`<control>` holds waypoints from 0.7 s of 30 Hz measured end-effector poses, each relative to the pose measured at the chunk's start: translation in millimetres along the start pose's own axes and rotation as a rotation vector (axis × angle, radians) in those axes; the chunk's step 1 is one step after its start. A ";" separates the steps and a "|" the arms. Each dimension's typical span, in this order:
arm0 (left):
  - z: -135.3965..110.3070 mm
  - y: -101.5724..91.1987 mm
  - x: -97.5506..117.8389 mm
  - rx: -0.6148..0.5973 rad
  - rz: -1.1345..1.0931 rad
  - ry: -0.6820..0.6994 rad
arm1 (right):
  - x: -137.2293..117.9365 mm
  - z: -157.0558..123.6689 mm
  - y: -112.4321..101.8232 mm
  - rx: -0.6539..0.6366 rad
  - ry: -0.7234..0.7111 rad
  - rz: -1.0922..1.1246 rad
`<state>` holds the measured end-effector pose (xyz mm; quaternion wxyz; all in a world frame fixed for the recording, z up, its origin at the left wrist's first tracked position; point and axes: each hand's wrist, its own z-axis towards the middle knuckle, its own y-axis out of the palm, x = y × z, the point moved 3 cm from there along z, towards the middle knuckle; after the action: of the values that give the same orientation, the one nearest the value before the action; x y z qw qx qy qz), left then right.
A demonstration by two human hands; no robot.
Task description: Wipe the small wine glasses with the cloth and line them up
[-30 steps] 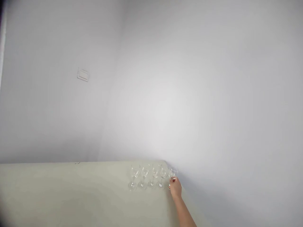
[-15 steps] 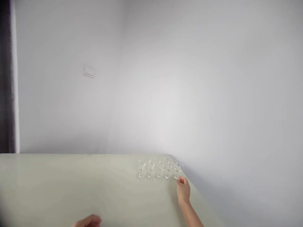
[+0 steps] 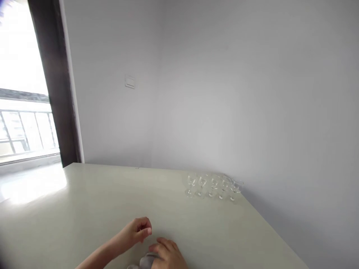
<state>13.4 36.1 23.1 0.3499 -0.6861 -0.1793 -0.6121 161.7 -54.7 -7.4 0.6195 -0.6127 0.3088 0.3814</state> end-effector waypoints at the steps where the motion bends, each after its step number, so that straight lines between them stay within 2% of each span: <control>1: -5.4 -2.6 10.9 -0.039 -0.004 0.016 | -11.0 1.2 -7.8 -0.047 0.002 -0.004; 5: -21.1 1.8 50.9 -0.195 0.033 0.105 | -57.2 -2.4 -50.4 -0.030 0.069 0.037; 8: -20.2 12.4 58.9 -0.141 0.072 0.055 | -78.1 -2.7 -68.9 -0.071 0.056 0.193; 11: -19.0 21.3 53.1 -0.143 -0.201 -0.050 | -71.9 6.4 -78.2 -0.130 0.095 0.515; 13: -21.9 23.9 49.6 -0.139 -0.451 -0.084 | -54.1 14.5 -82.7 -0.023 0.184 0.808; 15: -26.0 24.5 47.2 -0.059 -0.639 -0.122 | -32.1 18.9 -81.6 0.194 0.281 1.081; 17: -29.5 26.8 43.8 0.049 -0.793 -0.198 | -15.1 18.5 -67.7 0.272 0.372 1.246; 19: -31.3 32.1 38.3 0.115 -0.944 -0.290 | -7.2 15.1 -44.4 0.170 0.405 1.252; 21: -31.1 35.1 29.5 0.184 -1.003 -0.310 | -5.7 11.1 -22.6 0.078 0.274 1.120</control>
<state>20.3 -15.3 42.6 0.0423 -0.5648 -0.5881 -0.5774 176.9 -43.3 9.9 0.2998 -0.3764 0.6773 0.5565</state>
